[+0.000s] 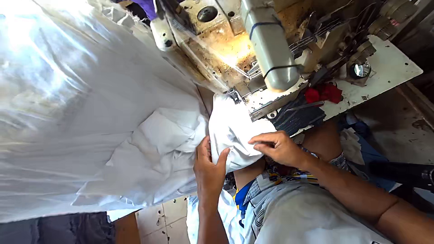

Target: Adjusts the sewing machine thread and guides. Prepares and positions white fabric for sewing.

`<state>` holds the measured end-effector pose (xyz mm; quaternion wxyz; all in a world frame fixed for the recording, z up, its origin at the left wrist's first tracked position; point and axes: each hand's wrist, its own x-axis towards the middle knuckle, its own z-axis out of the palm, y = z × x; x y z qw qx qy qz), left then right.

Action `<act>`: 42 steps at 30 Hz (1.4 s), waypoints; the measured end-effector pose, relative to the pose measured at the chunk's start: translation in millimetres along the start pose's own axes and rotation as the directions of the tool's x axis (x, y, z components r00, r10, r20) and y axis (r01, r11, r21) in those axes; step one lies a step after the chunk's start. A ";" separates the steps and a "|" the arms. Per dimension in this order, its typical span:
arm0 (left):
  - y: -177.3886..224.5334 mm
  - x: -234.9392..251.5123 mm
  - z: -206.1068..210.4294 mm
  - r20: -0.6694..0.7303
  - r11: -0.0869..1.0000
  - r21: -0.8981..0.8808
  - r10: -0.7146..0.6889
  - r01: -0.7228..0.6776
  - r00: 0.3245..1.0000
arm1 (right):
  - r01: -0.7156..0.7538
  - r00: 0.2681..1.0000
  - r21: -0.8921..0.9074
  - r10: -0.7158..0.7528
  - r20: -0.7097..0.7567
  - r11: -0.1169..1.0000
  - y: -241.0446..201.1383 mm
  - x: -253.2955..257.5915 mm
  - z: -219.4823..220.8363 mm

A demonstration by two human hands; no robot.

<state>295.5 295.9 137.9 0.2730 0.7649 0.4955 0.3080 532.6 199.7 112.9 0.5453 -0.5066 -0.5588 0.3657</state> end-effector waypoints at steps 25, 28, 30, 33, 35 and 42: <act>95.6 108.2 -97.9 -0.167 0.392 -0.879 0.282 -0.272 0.945 | -0.377 0.866 0.480 0.119 0.485 0.792 0.3 26.4 37.6; 72.0 113.1 -112.5 -0.296 0.502 -0.772 0.260 -0.391 0.919 | -0.301 0.888 0.588 -0.003 0.460 0.751 -7.6 13.3 12.6; 42.1 115.2 -122.7 -0.353 0.722 -0.509 0.320 -0.468 0.879 | -0.153 0.907 0.643 -0.151 0.393 0.750 -13.9 9.8 -11.0; 7.0 110.9 -118.8 -0.247 0.921 -0.066 0.358 -0.384 0.900 | -0.004 0.929 0.623 -0.227 0.291 0.782 -17.8 18.7 -26.4; -1.3 105.0 -107.8 -0.132 0.918 0.257 0.344 -0.303 0.930 | -0.013 0.971 0.523 -0.114 0.210 0.853 -17.3 27.9 -15.4; 51.1 84.9 -51.1 0.196 0.733 -0.435 0.645 -0.524 0.739 | -0.073 0.986 0.356 0.015 0.164 0.932 -34.0 45.4 2.3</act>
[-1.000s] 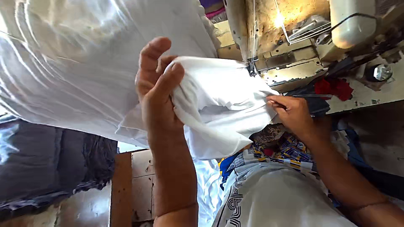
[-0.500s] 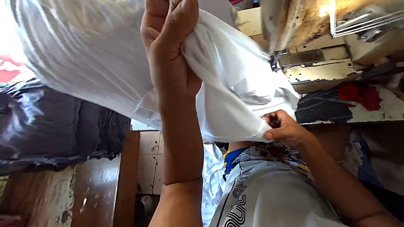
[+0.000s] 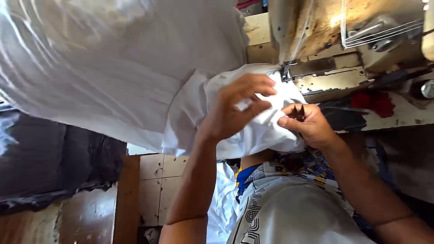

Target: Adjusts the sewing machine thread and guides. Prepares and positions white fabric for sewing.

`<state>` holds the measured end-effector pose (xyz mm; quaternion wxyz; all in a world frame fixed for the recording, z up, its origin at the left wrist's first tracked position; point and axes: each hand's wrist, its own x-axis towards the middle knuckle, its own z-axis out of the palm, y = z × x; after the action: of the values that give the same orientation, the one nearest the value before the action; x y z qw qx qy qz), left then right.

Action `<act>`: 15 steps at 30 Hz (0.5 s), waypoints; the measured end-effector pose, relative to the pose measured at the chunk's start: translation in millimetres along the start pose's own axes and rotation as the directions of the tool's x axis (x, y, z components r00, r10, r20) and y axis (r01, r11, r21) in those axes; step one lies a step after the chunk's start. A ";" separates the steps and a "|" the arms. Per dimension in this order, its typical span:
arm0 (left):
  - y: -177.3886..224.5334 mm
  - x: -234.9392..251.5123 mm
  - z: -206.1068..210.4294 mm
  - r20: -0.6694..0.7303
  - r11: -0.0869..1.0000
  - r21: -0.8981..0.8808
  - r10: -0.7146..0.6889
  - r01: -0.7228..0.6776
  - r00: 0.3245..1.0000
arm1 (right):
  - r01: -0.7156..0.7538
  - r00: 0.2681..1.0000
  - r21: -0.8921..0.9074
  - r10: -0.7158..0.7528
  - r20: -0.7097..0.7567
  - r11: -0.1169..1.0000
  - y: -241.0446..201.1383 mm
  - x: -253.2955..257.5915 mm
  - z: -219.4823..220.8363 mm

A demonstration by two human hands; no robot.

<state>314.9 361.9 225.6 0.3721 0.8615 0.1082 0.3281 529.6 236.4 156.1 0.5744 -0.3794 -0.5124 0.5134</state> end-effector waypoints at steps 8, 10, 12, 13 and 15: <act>-3.5 7.2 -20.8 0.429 0.976 0.086 -0.219 0.202 0.876 | 0.034 0.994 -0.074 -0.026 0.107 0.997 -21.3 7.1 -9.5; 4.2 4.4 -23.7 0.395 0.969 0.154 -0.238 0.191 0.887 | 0.036 0.989 -0.077 -0.024 0.145 0.996 -22.2 6.2 -13.6; 11.3 2.1 -23.5 0.365 0.963 0.196 -0.247 0.185 0.898 | 0.053 0.983 -0.104 -0.033 0.182 0.993 -22.9 5.5 -16.0; 14.6 0.4 -22.0 0.338 0.958 0.205 -0.263 0.202 0.904 | 0.063 0.980 -0.151 -0.033 0.196 0.987 -23.8 5.1 -17.0; 18.4 -4.8 -18.2 0.270 0.940 0.251 -0.297 0.231 0.916 | 0.079 0.983 -0.282 -0.028 0.180 0.956 -24.1 3.9 -17.6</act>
<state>298.4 357.3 245.6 0.3308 0.9138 0.2003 0.1245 551.4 237.3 176.8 0.4796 -0.3986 -0.6401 0.4488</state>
